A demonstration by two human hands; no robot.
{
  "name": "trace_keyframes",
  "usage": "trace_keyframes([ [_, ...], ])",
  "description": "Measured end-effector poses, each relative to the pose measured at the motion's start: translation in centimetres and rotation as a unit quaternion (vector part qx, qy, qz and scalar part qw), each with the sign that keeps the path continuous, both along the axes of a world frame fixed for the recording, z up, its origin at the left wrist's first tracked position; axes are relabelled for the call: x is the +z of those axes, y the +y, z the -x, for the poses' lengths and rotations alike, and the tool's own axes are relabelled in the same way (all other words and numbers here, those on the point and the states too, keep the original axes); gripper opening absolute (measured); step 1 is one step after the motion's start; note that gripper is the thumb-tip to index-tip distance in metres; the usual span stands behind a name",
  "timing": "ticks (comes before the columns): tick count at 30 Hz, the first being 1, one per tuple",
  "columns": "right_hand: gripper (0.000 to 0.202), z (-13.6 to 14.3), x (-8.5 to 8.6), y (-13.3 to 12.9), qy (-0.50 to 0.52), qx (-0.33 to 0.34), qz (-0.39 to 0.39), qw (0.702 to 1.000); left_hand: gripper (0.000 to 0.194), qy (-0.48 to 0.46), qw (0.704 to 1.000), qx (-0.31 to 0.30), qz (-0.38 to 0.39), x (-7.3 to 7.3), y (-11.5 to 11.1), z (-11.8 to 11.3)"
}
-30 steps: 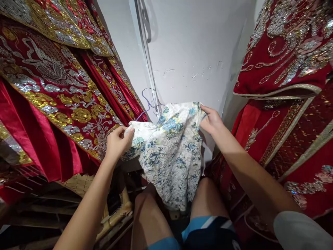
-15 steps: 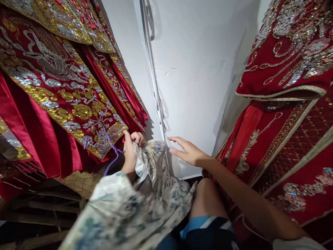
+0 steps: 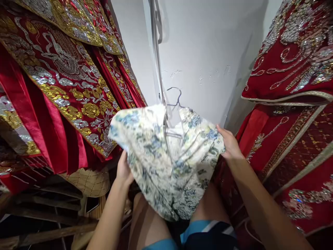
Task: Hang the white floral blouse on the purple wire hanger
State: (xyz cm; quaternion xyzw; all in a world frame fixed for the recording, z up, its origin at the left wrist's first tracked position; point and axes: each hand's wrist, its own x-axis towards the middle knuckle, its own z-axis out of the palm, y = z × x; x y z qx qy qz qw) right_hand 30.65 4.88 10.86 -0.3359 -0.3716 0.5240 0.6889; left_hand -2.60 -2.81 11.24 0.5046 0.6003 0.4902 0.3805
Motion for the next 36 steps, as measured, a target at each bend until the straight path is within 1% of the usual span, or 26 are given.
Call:
trace_keyframes([
  [1, 0.038, 0.0, 0.8, 0.7, 0.001, -0.004, -0.008, 1.0, 0.05, -0.093, 0.995, 0.012, -0.024, -0.9, -0.1, 0.5],
  [2, 0.038, 0.3, 1.5, 1.3, -0.002, -0.002, -0.017, 1.0, 0.044, -0.188, 0.981, 0.027, -0.043, -1.8, -0.2, 0.9],
  [3, 0.039, 0.9, 2.1, 1.8, -0.007, 0.005, -0.026, 1.0, 0.042, -0.249, 0.966, 0.044, -0.052, -2.8, -0.3, 1.0],
  [4, 0.039, 1.5, 2.7, 2.1, -0.014, 0.013, -0.034, 0.999, 0.043, -0.29, 0.954, 0.057, -0.055, -3.7, -0.3, 1.0],
  [6, 0.04, 2.7, 3.3, 2.2, -0.038, 0.033, -0.044, 0.998, 0.052, -0.293, 0.952, 0.071, -0.052, -5.3, -0.5, 0.6],
  [9, 0.04, 3.2, 2.9, 1.4, -0.079, 0.049, -0.042, 0.995, 0.056, -0.263, 0.96, 0.081, -0.049, -7.2, -1.4, -0.3],
  [10, 0.039, 3.0, 2.5, 1.1, -0.089, 0.042, -0.039, 0.994, 0.057, -0.266, 0.959, 0.088, -0.045, -7.7, -1.9, -0.6],
  [11, 0.039, 2.8, 1.9, 0.6, -0.095, 0.021, -0.034, 0.995, 0.06, -0.276, 0.956, 0.091, -0.038, -8.2, -2.3, -1.0],
  [12, 0.039, 2.5, 1.2, 0.2, -0.095, -0.015, -0.028, 0.995, 0.063, -0.293, 0.952, 0.087, -0.03, -8.7, -2.7, -1.4],
  [14, 0.042, 2.3, -0.8, -1.0, -0.085, -0.128, -0.019, 0.988, 0.07, -0.326, 0.943, 0.069, -0.014, -9.5, -3.4, -2.3],
  [16, 0.048, 2.9, -3.5, -2.8, -0.072, -0.25, -0.022, 0.965, 0.078, -0.342, 0.938, 0.054, -0.012, -10.1, -3.8, -3.5],
  [17, 0.049, 3.4, -5.1, -3.9, -0.072, -0.284, -0.033, 0.955, 0.081, -0.343, 0.938, 0.051, -0.016, -10.4, -4.0, -4.1],
  [18, 0.047, 4.1, -6.8, -5.1, -0.084, -0.296, -0.028, 0.951, 0.084, -0.341, 0.938, 0.052, -0.022, -10.7, -4.2, -4.7],
  [19, 0.042, 4.8, -8.5, -6.3, -0.099, -0.287, -0.015, 0.953, 0.085, -0.336, 0.94, 0.052, -0.024, -10.9, -4.4, -5.2],
  [20, 0.036, 5.6, -10.1, -7.4, -0.127, -0.222, 0.0, 0.967, 0.085, -0.329, 0.943, 0.05, -0.018, -11.1, -4.6, -5.7],
  [21, 0.036, 6.3, -11.4, -8.4, -0.146, -0.133, 0.022, 0.98, 0.085, -0.32, 0.946, 0.048, -0.005, -11.2, -4.8, -6.1],
  [22, 0.039, 6.9, -12.4, -9.2, -0.172, -0.04, 0.041, 0.983, 0.084, -0.309, 0.95, 0.046, 0.012, -11.2, -5.0, -6.5],
  [23, 0.041, 7.5, -13.0, -9.8, -0.193, 0.029, 0.048, 0.98, 0.082, -0.298, 0.953, 0.042, 0.03, -11.1, -5.3, -6.8],
  [24, 0.043, 8.1, -13.3, -10.2, -0.208, 0.078, 0.047, 0.974, 0.081, -0.288, 0.956, 0.036, 0.043, -11.0, -5.5, -7.0],
  [25, 0.042, 8.6, -13.2, -10.3, -0.219, 0.109, 0.038, 0.969, 0.08, -0.281, 0.958, 0.03, 0.048, -10.8, -5.7, -7.2],
  [29, 0.037, 10.1, -11.0, -10.0, -0.22, 0.169, 0.002, 0.961, 0.079, -0.287, 0.958, -0.008, -0.005, -9.9, -6.2, -7.9],
  [30, 0.038, 10.4, -10.5, -10.0, -0.215, 0.172, -0.001, 0.961, 0.078, -0.289, 0.957, -0.012, -0.015, -9.8, -6.2, -8.0],
  [32, 0.041, 10.6, -9.9, -10.2, -0.195, 0.15, 0.0, 0.969, 0.074, -0.284, 0.958, -0.007, -0.027, -10.1, -6.1, -7.8],
  [34, 0.042, 10.6, -9.9, -10.7, -0.163, 0.117, 0.012, 0.98, 0.068, -0.267, 0.963, 0.019, -0.039, -10.7, -5.8, -7.4],
  [36, 0.041, 10.5, -9.9, -11.2, -0.14, 0.107, 0.025, 0.984, 0.065, -0.249, 0.963, 0.089, -0.057, -11.3, -5.6, -7.1],
])
